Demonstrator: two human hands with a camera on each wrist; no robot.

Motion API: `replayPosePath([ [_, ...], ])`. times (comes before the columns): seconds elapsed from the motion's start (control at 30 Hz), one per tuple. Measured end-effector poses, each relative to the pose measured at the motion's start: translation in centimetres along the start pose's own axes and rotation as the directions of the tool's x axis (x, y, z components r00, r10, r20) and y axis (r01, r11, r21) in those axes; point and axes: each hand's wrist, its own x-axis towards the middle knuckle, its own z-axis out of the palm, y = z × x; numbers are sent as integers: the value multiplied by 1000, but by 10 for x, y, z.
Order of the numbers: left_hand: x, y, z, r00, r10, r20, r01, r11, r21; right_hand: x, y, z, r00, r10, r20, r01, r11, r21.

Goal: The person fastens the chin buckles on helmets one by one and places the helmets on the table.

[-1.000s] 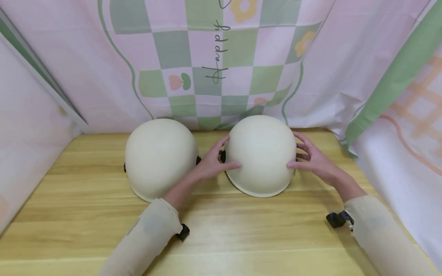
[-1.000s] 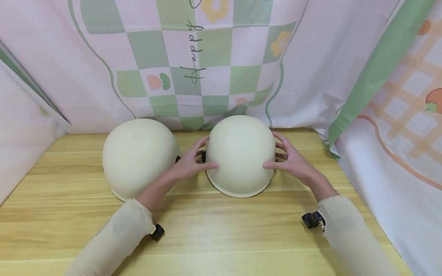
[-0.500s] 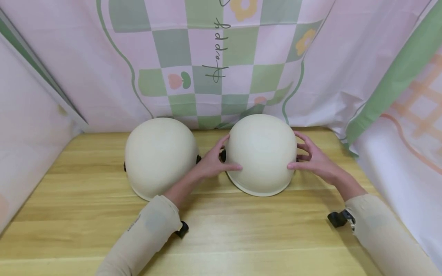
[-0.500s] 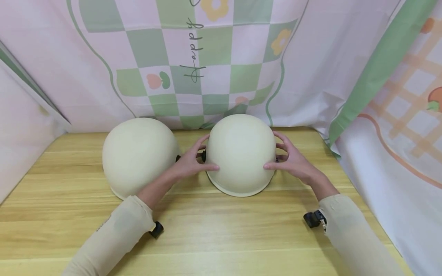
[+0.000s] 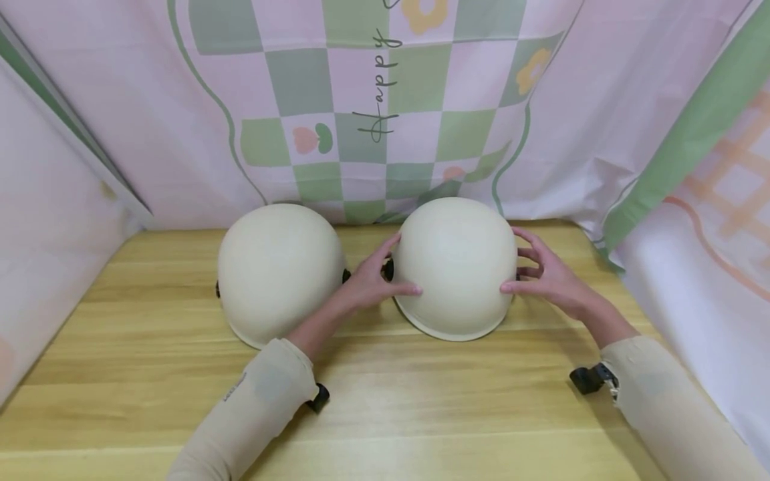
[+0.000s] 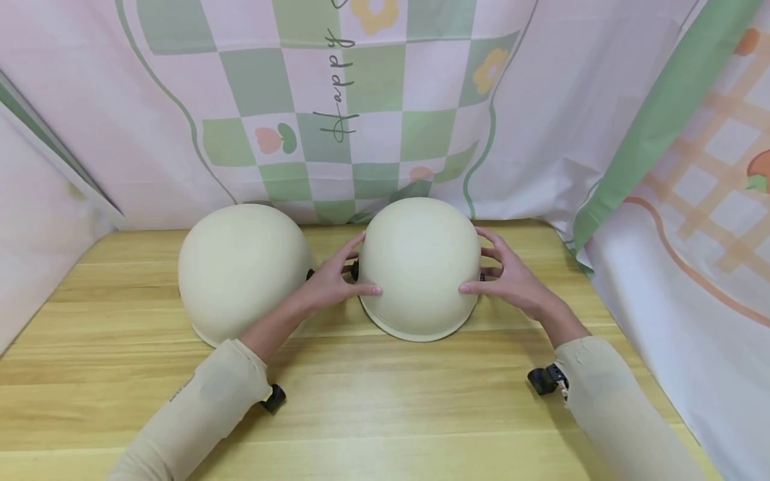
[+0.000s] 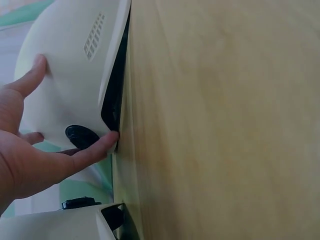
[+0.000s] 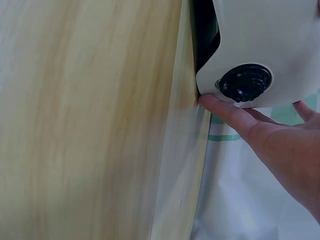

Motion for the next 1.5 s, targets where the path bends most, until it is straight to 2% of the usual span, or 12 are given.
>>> replayPosePath([
  [0.23,-1,3,-5,1000,6,-14,-6,1000,31,1,-1,3,1000,-13,-10,13,1000,10],
  [0.5,-4,11,-11,997,79,-18,-75,981,181,3,2,7,999,-43,-2,43,997,61],
  [0.77,-6,21,-11,989,129,-68,-113,973,202,0,2,10,998,-46,31,41,987,155],
  [0.9,-7,28,-10,980,161,-118,-137,973,188,-2,3,10,997,-54,63,40,978,207],
  [1.0,-9,33,-9,975,161,-152,-132,974,185,-3,2,10,995,-63,81,43,973,227],
  [1.13,-13,38,-11,965,178,-192,-144,973,180,-4,0,12,994,-68,89,46,973,227],
  [1.33,-14,42,-16,941,250,-228,-212,961,179,-6,-3,13,995,-58,81,43,983,179],
  [1.5,-17,47,-21,921,299,-249,-264,950,166,-5,-3,14,995,-69,76,52,975,215],
])
